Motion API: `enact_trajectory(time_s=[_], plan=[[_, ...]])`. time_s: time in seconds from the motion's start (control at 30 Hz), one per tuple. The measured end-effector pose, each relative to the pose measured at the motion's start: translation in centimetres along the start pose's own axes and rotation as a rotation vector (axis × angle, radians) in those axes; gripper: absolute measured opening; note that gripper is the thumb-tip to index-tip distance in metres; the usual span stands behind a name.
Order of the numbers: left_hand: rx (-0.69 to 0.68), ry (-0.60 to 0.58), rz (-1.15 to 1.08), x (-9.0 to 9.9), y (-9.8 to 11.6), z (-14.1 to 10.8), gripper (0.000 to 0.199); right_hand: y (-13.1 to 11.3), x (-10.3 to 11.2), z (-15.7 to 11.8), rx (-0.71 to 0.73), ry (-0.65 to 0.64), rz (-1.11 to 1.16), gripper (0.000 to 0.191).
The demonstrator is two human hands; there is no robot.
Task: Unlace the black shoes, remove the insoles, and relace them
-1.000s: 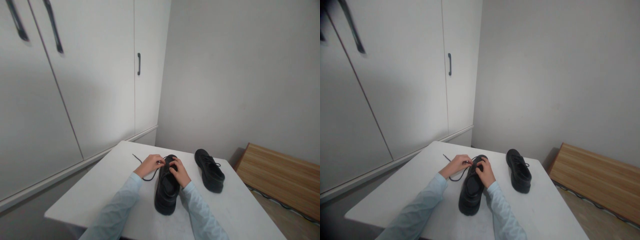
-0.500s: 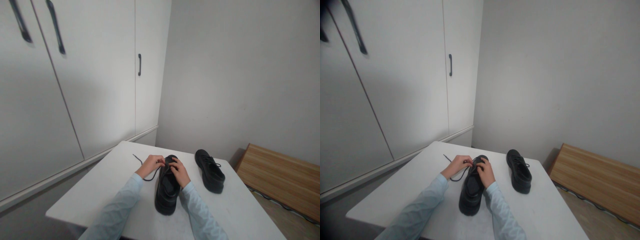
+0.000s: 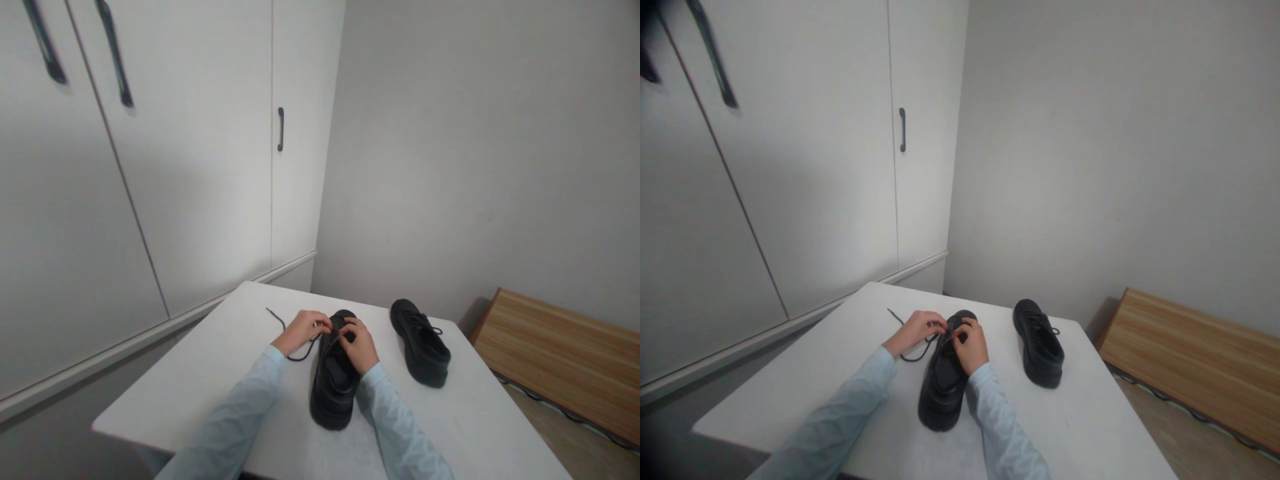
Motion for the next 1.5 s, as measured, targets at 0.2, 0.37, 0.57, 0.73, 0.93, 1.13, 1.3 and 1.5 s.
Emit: enact_trajectory(time_s=[0.2,0.37,0.57,0.73,0.93,1.13,1.3,1.5], plan=[[-0.027,-0.001,0.072,0.7,0.2,-0.1,0.018,-0.2,0.2,-0.2,0.013,0.011,0.000,0.012],[0.118,0.178,0.325,1.9,-1.2,-1.1,0.017,-0.4,0.3,-0.4,0.036,0.035,0.020,0.013],[0.466,0.270,0.009,1.7,-4.5,-2.1,0.019,-0.4,0.4,-0.5,0.056,0.060,0.036,0.013],[0.459,0.270,-0.663,0.5,-3.8,-1.7,0.021,-0.6,0.5,-0.6,0.077,0.071,0.017,0.012],[0.384,0.383,-1.235,1.4,-2.1,-1.5,0.020,-0.9,0.9,-0.7,0.112,0.095,0.010,0.013],[0.536,0.379,-0.973,1.3,-3.2,-2.0,0.033,-1.0,1.6,-0.7,0.122,0.166,0.015,0.014],[0.531,0.144,-0.597,0.7,-3.7,-2.1,0.044,-1.0,1.9,-0.8,0.133,0.209,0.021,0.014],[0.363,0.226,-0.746,1.1,-2.7,-1.4,0.036,-0.6,2.7,-0.4,0.079,0.216,0.096,0.013]])
Point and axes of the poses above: each hand's wrist, its own z-axis towards the middle knuckle, its own x-axis out of the back of the hand, y = z × x, the point moved 6 cm from there along z, towards the middle knuckle, and after that the axes turned 9 degrees about -x, right-handed, at the moved point
